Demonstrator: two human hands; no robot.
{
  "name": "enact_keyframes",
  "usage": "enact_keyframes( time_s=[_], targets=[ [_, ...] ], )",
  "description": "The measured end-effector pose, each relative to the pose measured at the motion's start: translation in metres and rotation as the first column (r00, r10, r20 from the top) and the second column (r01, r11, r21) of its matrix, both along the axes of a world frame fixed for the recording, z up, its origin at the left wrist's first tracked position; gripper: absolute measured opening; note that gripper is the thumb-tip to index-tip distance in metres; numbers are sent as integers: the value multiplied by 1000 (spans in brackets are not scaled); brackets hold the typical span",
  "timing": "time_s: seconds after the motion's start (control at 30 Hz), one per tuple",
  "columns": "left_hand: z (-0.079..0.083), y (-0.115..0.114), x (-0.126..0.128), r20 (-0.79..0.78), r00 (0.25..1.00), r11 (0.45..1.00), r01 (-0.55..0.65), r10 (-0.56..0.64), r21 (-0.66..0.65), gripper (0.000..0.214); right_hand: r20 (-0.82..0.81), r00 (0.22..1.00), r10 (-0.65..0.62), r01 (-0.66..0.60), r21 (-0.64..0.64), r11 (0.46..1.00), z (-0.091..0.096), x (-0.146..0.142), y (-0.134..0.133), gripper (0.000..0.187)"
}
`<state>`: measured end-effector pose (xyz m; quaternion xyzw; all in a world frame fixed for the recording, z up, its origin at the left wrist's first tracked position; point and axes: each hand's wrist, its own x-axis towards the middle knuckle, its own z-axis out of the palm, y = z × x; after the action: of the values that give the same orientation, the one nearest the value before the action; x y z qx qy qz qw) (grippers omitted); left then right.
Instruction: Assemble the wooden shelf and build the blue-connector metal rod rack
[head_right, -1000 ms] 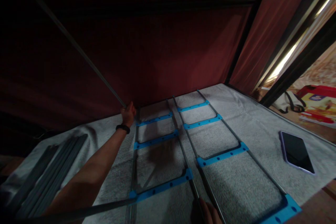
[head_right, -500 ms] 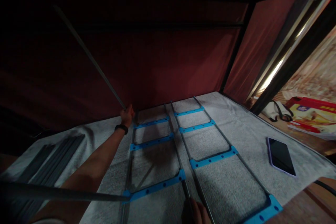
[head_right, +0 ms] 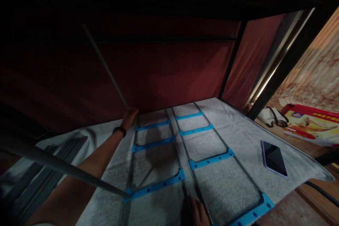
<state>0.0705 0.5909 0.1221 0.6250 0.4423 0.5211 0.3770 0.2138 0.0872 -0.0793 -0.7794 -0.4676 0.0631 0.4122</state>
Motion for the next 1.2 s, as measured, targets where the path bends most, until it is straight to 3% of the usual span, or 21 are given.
enact_keyframes(
  time_s=[0.13, 0.27, 0.37, 0.53, 0.63, 0.7, 0.83, 0.93, 1.03, 1.2],
  targets=[
    [-6, -26, -13, 42, 999, 999, 9, -7, -44, 40, -15, 996, 86, -86, 10, 996, -2, 5, -4, 61],
    [-34, -83, -45, -17, 996, 970, -89, 87, -224, 26, 6, 980, 199, -199, 14, 980, -3, 15, -9, 63],
    [-59, -146, -79, -27, 995, 940, -104, 101, -325, 23, 26, 977, 212, -212, 4, 977, -5, 18, -9, 65],
    [-88, -271, -133, 118, 990, 858, -10, 82, -514, 45, 55, 988, 145, -148, 48, 988, -4, 11, -6, 60],
    [-101, -333, -149, 93, 993, 821, -5, 71, -571, 46, 73, 990, 123, -125, 17, 992, 7, 9, 1, 54],
    [-112, -362, -150, 54, 998, 822, -6, 45, -570, 46, 76, 993, 88, -85, -49, 995, 20, 10, 8, 50],
    [-139, -391, -141, 34, 988, 845, -109, 148, -524, 54, -30, 998, 49, -54, -186, 981, 46, 16, 19, 46],
    [-148, -396, -135, 22, 978, 854, -171, 208, -491, 54, -193, 980, 49, -77, -141, 987, 64, 20, 22, 38],
    [-136, -398, -130, 47, 978, 843, -150, 203, -516, 49, -403, 915, 32, -61, -59, 996, 82, 17, 22, 32],
    [-102, -411, -117, 167, 960, 833, -99, 223, -544, 39, -710, 695, 109, -115, 40, 993, 126, 5, 18, 33]
  ],
)
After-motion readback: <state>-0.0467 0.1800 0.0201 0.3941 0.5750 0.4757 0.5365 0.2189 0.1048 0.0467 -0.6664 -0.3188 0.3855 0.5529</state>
